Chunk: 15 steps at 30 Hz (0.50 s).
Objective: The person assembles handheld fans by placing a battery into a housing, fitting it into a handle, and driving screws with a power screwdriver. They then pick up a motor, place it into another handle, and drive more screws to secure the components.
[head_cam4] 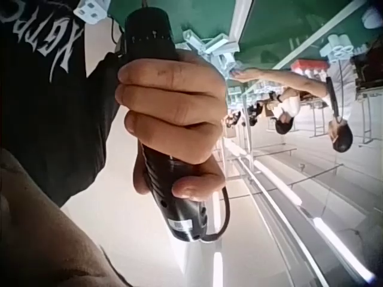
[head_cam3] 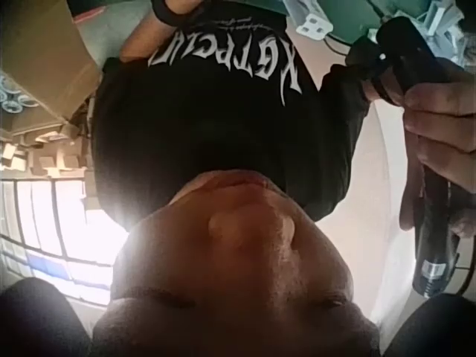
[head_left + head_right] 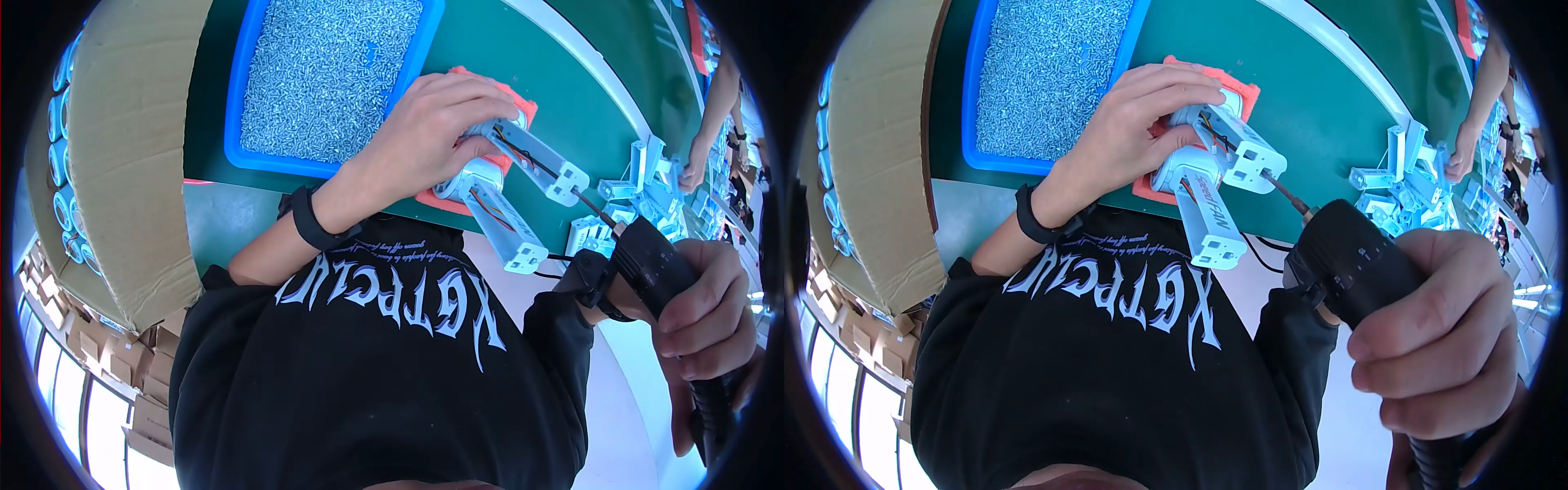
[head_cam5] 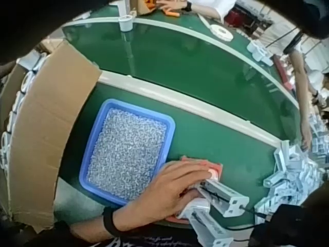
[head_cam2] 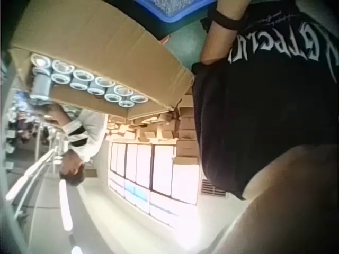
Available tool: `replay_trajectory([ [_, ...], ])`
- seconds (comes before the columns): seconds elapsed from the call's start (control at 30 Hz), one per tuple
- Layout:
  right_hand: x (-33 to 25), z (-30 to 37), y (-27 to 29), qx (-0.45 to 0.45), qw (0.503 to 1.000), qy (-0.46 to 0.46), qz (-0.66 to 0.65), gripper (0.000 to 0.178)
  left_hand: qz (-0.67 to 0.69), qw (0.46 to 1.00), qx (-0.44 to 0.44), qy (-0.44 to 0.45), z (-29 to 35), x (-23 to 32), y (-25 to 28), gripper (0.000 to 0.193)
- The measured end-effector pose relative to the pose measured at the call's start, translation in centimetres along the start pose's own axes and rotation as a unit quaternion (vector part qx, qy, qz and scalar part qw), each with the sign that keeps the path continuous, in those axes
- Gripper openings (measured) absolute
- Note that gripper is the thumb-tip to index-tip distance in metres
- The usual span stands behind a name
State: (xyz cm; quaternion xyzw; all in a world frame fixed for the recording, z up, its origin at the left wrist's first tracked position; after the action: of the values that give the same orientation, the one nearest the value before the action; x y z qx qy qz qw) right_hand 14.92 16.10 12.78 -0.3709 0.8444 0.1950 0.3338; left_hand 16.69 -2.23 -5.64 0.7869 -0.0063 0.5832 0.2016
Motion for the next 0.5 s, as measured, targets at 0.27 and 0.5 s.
replay_trajectory([
  [0.27, 1.3, -0.8, -1.2, 0.029, 0.996, 0.064, -0.048, 0.026, -0.010, 1.000, -0.017, 0.014, 0.0, 0.0, -0.1, 0.043],
  [0.5, 2.0, -0.7, -0.7, 0.026, 0.993, 0.059, -0.100, 0.020, -0.014, 1.000, -0.012, 0.026, 0.0, -0.1, 0.2, 0.041],
])
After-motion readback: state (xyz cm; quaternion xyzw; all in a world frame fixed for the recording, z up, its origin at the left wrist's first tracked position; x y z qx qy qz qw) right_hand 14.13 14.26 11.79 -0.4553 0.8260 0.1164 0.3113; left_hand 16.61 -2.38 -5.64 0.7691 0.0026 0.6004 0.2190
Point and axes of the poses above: each hand's wrist, its own z-axis away from the middle knuckle, its own y-axis out of the back of the hand, x = y × z, the point moved 3 cm from there along -z, towards the middle knuckle, and after that the axes turned 7 degrees about y, right-handed, at the moved point
